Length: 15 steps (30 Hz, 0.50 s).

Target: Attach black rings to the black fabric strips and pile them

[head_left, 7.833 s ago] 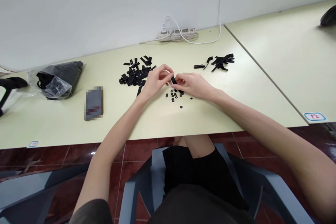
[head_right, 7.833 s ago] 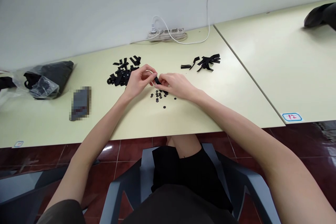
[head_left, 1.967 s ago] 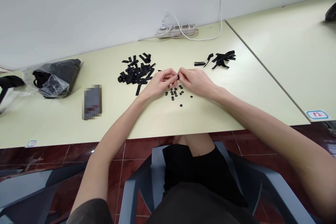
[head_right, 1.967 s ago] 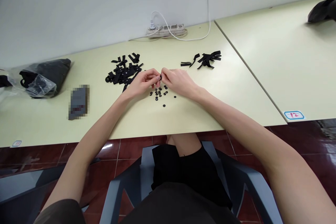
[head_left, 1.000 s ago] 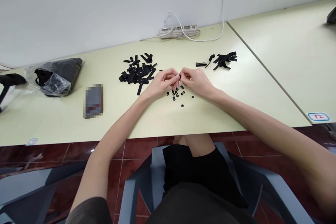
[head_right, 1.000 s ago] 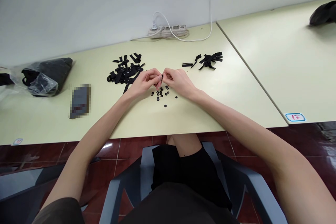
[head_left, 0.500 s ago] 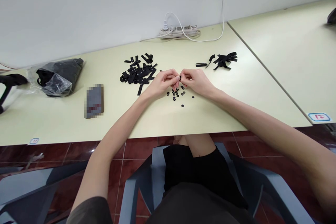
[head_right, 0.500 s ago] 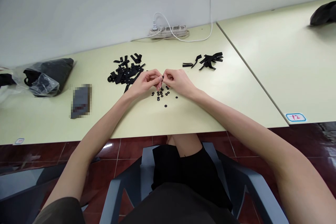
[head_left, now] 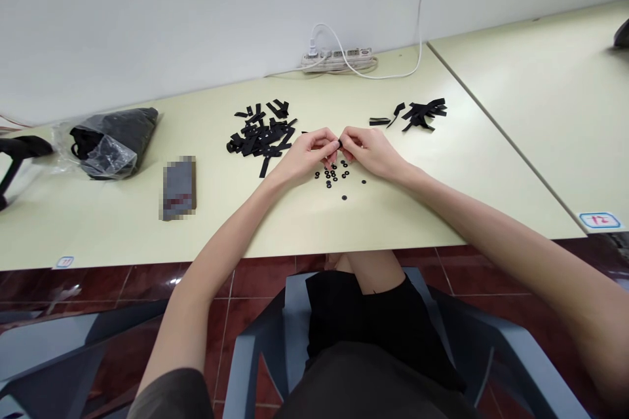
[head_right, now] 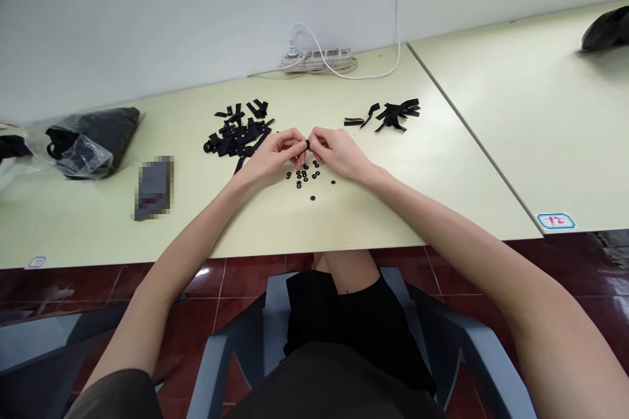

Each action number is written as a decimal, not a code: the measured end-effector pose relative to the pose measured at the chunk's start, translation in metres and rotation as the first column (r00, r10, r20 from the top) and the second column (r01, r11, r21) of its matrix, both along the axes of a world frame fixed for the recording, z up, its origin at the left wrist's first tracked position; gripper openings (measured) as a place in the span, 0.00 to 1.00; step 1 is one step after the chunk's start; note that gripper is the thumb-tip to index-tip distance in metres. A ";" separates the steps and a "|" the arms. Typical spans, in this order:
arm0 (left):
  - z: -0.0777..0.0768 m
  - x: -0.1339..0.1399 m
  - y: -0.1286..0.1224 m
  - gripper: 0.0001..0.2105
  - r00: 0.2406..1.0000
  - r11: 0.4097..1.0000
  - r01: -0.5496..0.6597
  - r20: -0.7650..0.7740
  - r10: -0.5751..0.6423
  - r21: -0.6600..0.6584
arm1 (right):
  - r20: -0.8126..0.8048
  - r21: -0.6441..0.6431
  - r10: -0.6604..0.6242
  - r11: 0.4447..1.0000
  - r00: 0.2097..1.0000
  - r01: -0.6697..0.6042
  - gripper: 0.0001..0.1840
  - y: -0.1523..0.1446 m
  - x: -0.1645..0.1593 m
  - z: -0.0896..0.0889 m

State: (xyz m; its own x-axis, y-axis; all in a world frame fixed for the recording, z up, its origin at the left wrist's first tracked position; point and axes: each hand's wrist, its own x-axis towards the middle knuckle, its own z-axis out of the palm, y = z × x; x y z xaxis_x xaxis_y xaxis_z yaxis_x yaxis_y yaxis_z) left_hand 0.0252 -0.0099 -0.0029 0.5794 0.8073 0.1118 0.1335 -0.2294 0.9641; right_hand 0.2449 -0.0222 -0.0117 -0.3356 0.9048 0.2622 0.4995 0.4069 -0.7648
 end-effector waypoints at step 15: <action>0.008 0.003 -0.004 0.19 1.000 0.998 -0.025 0.010 0.026 -0.061 | 0.192 0.188 -0.163 0.974 0.968 0.126 0.13 -0.005 -0.003 0.001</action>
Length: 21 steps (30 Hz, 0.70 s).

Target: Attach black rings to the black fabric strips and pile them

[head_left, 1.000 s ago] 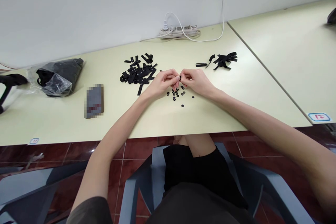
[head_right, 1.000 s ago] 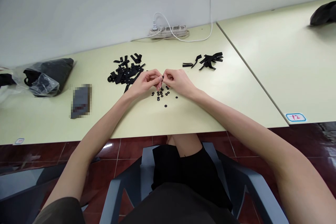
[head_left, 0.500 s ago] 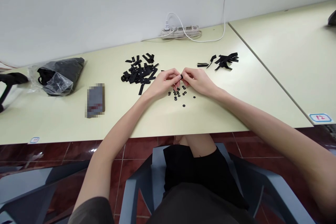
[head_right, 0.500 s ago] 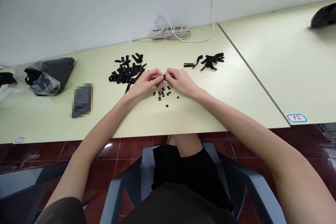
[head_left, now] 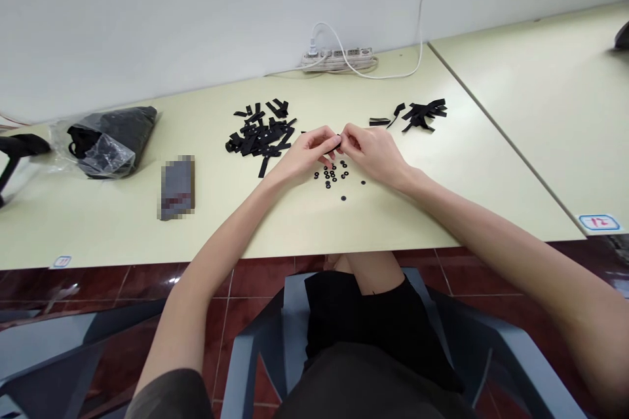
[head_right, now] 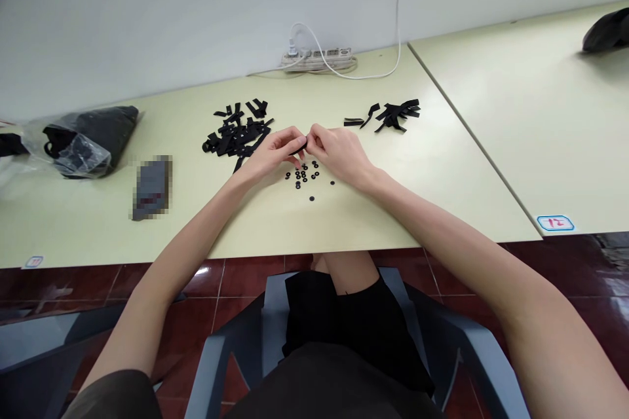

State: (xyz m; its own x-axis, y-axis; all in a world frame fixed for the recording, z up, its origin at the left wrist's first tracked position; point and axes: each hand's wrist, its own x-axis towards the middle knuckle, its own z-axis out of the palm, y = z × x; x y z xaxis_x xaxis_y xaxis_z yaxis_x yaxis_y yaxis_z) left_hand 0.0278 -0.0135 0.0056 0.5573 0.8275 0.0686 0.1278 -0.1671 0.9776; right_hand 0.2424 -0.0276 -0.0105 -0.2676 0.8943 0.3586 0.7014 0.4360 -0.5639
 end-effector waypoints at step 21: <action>-0.002 -0.008 0.008 0.14 1.000 1.000 0.007 0.005 -0.007 -0.016 | 0.033 -0.017 0.099 0.995 0.995 -0.098 0.13 -0.003 0.003 0.007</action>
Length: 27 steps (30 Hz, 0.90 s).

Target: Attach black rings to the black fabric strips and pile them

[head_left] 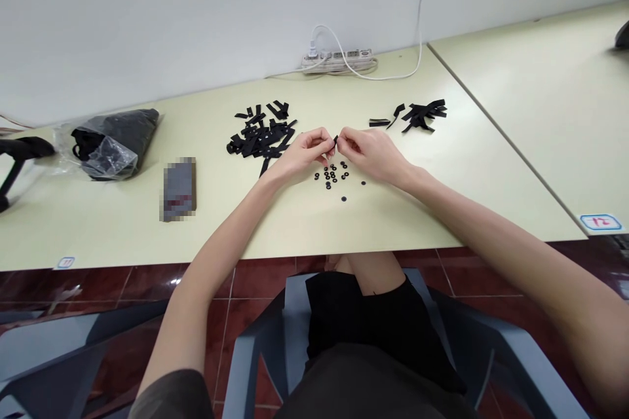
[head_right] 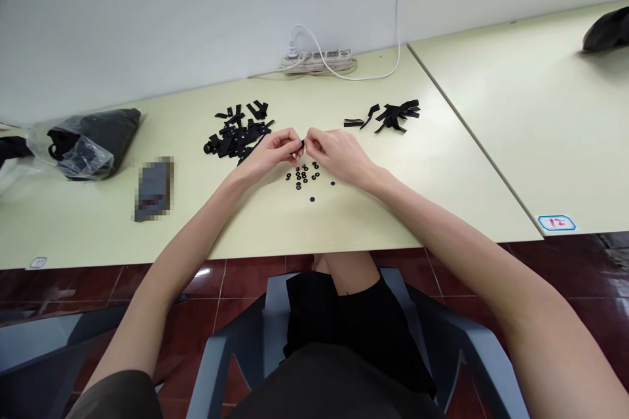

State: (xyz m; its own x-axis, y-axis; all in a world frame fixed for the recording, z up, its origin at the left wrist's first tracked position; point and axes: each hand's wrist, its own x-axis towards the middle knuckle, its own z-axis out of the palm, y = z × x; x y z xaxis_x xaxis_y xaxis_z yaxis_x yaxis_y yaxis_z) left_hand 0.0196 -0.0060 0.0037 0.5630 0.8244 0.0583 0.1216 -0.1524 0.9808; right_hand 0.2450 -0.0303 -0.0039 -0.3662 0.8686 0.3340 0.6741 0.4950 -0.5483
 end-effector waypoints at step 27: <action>-0.011 -0.003 0.008 0.11 0.997 0.993 -0.071 0.034 0.068 0.095 | 0.166 0.171 0.132 0.972 0.977 -0.160 0.18 0.009 0.015 -0.007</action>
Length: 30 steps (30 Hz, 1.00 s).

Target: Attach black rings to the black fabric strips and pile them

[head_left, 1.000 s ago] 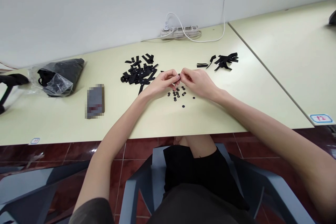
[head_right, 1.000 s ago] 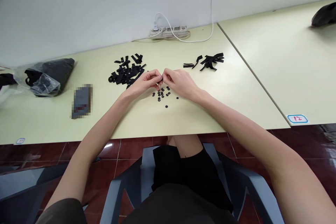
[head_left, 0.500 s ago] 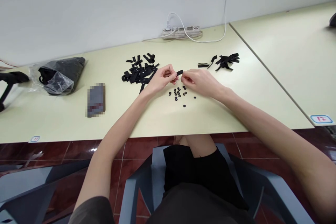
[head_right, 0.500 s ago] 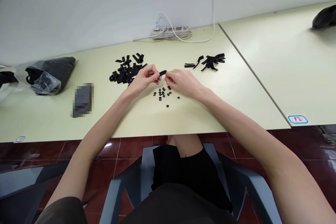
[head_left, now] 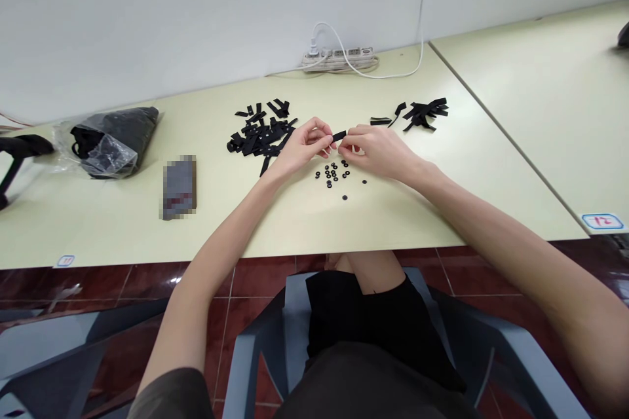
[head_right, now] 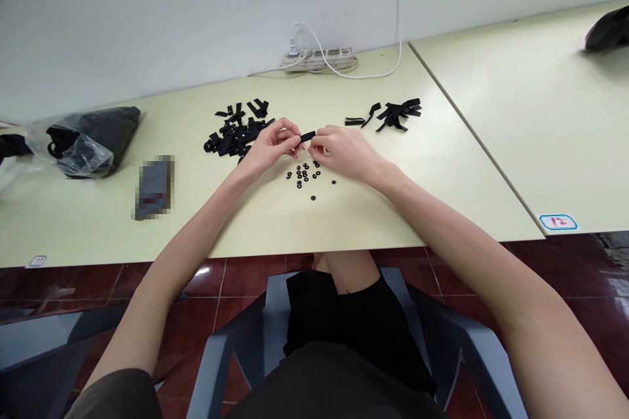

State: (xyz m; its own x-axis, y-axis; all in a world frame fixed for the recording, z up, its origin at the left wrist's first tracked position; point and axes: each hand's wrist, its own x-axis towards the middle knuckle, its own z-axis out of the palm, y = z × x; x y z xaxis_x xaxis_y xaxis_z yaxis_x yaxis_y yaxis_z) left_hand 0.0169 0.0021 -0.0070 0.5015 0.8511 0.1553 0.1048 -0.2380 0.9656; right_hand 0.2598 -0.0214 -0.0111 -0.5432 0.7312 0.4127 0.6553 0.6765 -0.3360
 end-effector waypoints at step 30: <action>0.002 0.001 -0.002 0.13 0.999 1.000 -0.016 -0.028 0.016 -0.009 | 0.020 -0.028 -0.056 0.998 0.998 0.057 0.22 0.000 0.000 0.002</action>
State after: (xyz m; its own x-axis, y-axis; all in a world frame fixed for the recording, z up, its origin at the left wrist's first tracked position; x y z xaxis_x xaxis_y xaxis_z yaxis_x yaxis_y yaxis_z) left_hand 0.0176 -0.0004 -0.0051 0.4918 0.8604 0.1334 0.1357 -0.2271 0.9644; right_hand 0.2600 -0.0217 -0.0086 -0.5084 0.7723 0.3810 0.6985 0.6286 -0.3421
